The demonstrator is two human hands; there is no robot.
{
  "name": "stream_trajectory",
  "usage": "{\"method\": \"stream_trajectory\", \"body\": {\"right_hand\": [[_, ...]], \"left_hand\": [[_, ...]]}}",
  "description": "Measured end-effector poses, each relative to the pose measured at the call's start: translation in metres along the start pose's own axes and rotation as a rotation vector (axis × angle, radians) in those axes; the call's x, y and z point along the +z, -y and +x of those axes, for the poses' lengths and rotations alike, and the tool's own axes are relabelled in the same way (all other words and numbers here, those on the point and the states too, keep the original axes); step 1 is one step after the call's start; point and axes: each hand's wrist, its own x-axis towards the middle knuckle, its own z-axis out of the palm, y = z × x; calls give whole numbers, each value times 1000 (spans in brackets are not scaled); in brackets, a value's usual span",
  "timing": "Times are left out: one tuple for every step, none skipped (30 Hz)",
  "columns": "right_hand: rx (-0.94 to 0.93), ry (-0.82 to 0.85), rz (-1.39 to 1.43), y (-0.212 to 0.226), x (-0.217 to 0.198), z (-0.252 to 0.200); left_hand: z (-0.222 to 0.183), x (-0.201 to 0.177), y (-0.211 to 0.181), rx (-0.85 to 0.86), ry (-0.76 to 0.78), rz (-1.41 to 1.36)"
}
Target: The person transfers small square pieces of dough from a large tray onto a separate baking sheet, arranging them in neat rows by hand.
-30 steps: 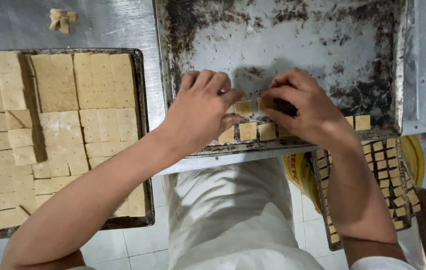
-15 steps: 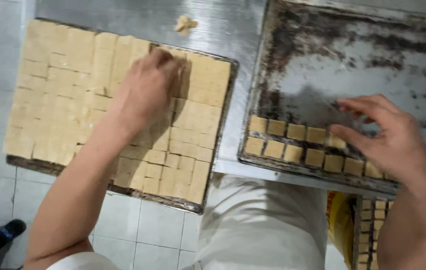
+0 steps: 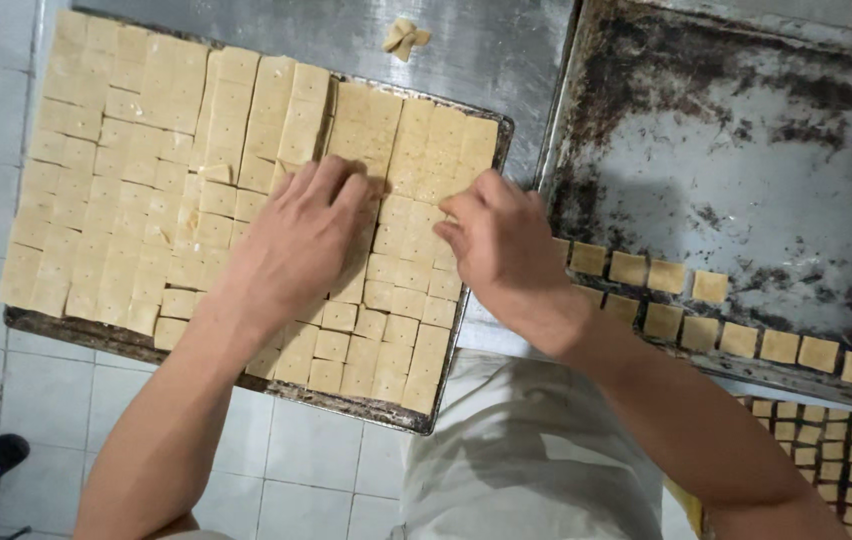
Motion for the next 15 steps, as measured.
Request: {"method": "stream_trajectory", "body": {"right_hand": [[54, 38, 68, -1, 1, 0], [109, 73, 137, -2, 1, 0], [164, 107, 206, -3, 2, 1], [100, 84, 186, -3, 2, 3], [36, 60, 165, -4, 2, 4], [-28, 39, 147, -4, 1, 5], [-50, 41, 174, -3, 1, 7], [-73, 44, 202, -2, 1, 8], [-97, 46, 230, -1, 1, 10], [-120, 51, 222, 0, 1, 12], [-143, 56, 214, 1, 2, 14], [-167, 60, 203, 1, 2, 16], [-188, 61, 191, 1, 2, 18], [-209, 60, 179, 1, 2, 18], [-231, 60, 166, 1, 2, 19]], "left_hand": [[0, 2, 0, 2, -12, -4], [0, 3, 1, 11, -12, 17], [1, 3, 1, 19, -11, 39], [2, 4, 3, 29, -11, 62], [3, 4, 3, 20, 1, 49], [3, 5, 2, 8, 15, 37], [3, 4, 3, -3, 29, 24], [3, 3, 4, 7, 21, 6], [4, 2, 5, 18, 12, -11], [4, 0, 6, 29, 4, -28], [4, -1, 8, 42, 13, -35], [3, -3, 10, 56, 20, -43], [2, -4, 12, 70, 28, -50], [1, -5, 15, 90, -1, 4], [-1, -5, 19, 109, -29, 59]]}}
